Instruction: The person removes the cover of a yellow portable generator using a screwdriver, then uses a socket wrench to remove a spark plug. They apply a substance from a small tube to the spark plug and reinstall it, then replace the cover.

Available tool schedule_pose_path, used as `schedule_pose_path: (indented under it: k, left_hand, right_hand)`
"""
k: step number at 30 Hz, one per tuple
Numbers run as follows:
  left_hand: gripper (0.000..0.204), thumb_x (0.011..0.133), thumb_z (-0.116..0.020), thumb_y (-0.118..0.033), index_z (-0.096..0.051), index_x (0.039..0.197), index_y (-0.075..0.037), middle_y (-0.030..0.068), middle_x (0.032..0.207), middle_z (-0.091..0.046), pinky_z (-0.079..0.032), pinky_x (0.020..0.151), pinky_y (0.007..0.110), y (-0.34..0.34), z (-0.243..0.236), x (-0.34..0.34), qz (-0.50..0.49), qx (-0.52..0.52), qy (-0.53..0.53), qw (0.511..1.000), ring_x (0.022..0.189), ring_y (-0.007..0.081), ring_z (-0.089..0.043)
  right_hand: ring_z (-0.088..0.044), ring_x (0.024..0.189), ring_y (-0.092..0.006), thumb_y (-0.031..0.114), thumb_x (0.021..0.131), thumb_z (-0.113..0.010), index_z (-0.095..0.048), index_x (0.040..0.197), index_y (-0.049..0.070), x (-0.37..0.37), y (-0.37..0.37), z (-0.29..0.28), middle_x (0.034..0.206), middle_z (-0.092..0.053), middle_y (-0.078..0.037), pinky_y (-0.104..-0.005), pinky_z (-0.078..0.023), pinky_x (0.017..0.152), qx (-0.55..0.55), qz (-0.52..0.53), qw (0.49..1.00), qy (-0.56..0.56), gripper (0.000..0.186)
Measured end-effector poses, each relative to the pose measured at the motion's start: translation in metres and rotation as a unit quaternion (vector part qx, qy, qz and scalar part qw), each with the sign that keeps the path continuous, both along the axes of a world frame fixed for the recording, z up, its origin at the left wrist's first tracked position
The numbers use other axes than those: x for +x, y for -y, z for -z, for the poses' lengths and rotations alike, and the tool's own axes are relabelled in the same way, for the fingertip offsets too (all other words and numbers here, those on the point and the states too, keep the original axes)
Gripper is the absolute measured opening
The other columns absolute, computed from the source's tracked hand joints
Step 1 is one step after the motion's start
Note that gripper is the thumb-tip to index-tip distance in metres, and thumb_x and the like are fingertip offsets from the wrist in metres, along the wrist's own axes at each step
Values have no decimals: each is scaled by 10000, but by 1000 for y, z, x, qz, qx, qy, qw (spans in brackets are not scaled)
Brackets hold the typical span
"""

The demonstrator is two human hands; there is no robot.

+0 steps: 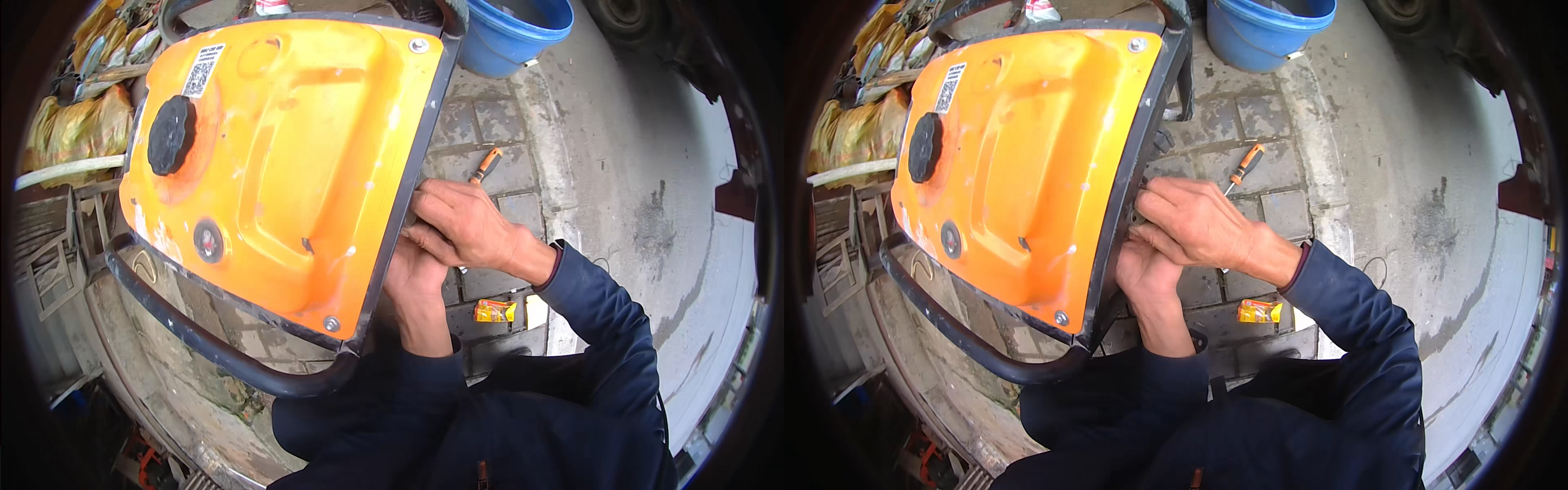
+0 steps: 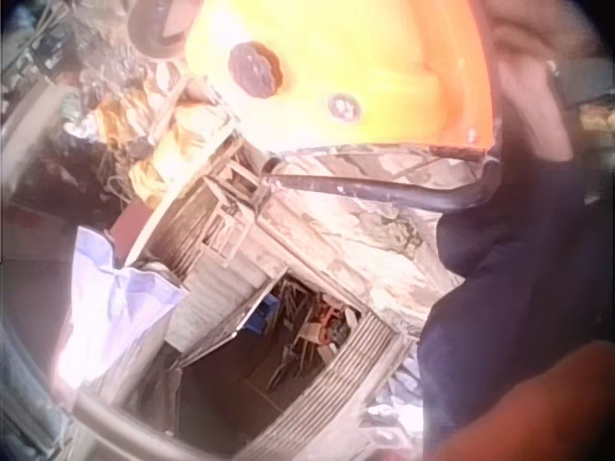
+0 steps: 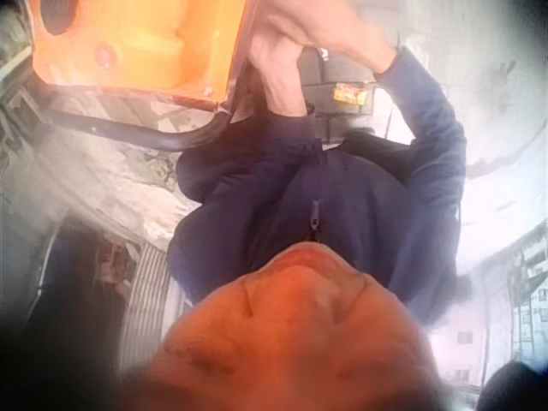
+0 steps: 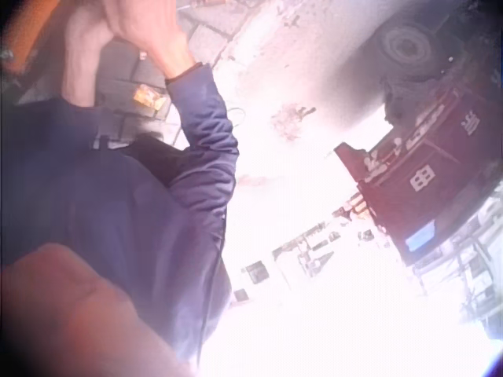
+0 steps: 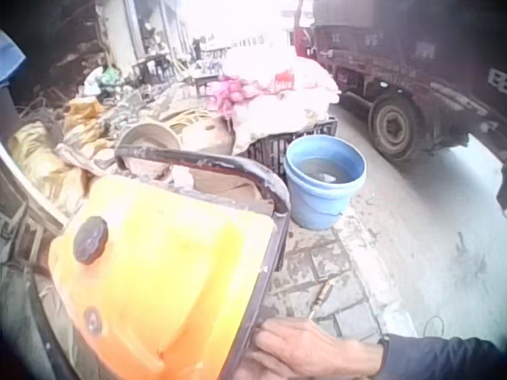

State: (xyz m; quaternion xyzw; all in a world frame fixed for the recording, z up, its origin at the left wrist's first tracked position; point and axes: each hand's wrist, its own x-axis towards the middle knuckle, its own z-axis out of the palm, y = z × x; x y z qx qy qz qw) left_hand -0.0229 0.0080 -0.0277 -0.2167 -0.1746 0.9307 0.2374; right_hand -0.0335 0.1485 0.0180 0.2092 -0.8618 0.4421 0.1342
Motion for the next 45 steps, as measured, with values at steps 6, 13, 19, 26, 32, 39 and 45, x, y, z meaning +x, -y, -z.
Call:
schedule_pose_path:
  k: [6,13,19,26,32,39,45]
  left_hand:
    - [310,1007,-581,-215,-659,1231,-15,120,1283,-671,-449,1104,410,-6,-12,0,-58,-88,-35,994,1236,228,-591]
    - [364,1030,-541,-220,-619,1324,-21,97,1390,-620,-386,1162,398,-9,-1,-6,-51,-61,-89,993,1331,205,-529]
    - [405,1045,-498,-191,-520,1409,-16,121,1424,-564,-384,1165,400,7,11,2,-43,-277,-181,943,1323,189,-524]
    - [338,1098,-394,-154,-518,1375,-3,132,1389,-566,-380,1169,422,11,1,-18,25,-84,-220,972,1312,225,-512]
    - [378,1018,-459,-78,-492,1374,47,166,1403,-552,-459,1117,412,-6,-14,-14,-34,-37,-103,993,1283,218,-539]
    - [411,938,-581,-94,-548,1328,29,152,1392,-586,-517,1056,375,-4,-19,-8,-18,-69,-118,990,1226,243,-609]
    - [319,1010,-583,-224,-628,1266,-39,110,1296,-670,-463,1117,444,13,-14,-12,34,-166,-74,983,1232,222,-611]
  right_hand:
    - [-600,679,-360,213,862,-765,-528,940,7,11,10,-15,803,-536,-146,-436,-482,560,-31,55,993,103,324]
    - [-627,656,-430,224,874,-737,-520,952,-10,-5,-2,0,737,-617,-196,-477,-494,553,-61,13,995,76,328]
    - [-629,819,-456,119,822,-700,-486,998,28,0,1,30,897,-608,-196,-530,-515,668,-165,-31,986,15,292]
    - [-662,866,-395,189,872,-714,-550,1076,32,1,-14,8,951,-651,-176,-470,-542,714,-107,-18,990,85,305]
    - [-685,618,-444,444,958,-684,-575,897,-19,-6,-12,11,641,-656,-209,-500,-540,523,-45,6,998,35,480]
    - [-688,724,-434,289,928,-691,-558,884,-1,-6,-8,27,756,-664,-199,-511,-543,565,-69,-21,997,-41,321]
    - [-697,787,-410,255,897,-693,-561,919,-10,6,-2,33,789,-663,-199,-498,-551,584,-170,8,981,-91,297]
